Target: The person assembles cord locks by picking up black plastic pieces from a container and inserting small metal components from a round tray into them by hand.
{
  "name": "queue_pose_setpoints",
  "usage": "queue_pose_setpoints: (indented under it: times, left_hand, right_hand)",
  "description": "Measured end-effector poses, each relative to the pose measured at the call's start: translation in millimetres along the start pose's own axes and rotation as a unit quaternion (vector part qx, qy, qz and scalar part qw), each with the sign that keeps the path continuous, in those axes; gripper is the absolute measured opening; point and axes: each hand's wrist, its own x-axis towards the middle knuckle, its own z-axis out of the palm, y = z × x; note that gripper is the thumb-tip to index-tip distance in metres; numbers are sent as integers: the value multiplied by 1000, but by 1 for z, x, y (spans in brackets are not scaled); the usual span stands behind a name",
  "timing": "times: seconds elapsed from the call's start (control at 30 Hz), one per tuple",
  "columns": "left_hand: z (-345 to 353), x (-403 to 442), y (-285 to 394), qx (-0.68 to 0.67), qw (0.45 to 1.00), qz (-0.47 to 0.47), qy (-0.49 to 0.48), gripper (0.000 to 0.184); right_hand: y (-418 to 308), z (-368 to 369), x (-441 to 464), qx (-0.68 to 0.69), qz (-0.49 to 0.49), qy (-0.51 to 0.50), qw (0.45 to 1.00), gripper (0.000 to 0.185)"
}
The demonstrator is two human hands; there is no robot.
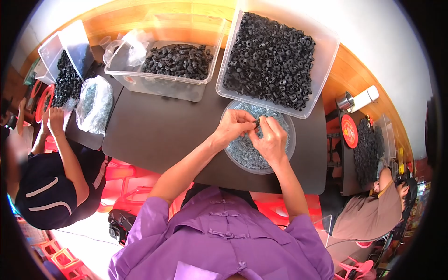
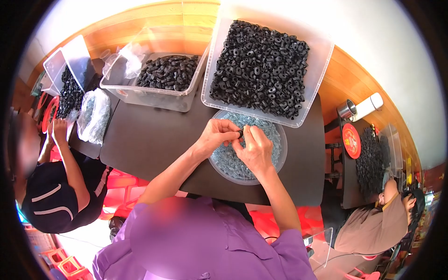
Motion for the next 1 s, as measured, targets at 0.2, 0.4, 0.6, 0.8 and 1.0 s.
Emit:
queue_pose_setpoints:
  times: [0.2,0.4,0.6,0.8,1.0]
  left_hand:
    - [3,-2,1,25,999,-12,24,8]
    - [4,-2,2,61,998,0,28,9]
    - [2,-8,35,152,955,201,154,15]
    - [-56,-31,137,250,838,344,341,12]
    - [-105,-19,148,494,677,285,464,29]
  right_hand:
    - [-6,0,0,-20,-22,-16,999,16]
    - [-3,1,-3,-16,-12,-8,1000,27]
    - [-8,-29,3,71,136,7,988,58]
    - [23,-40,-36,64,238,102,964,19]
    - [35,-48,-51,49,255,148,954,14]
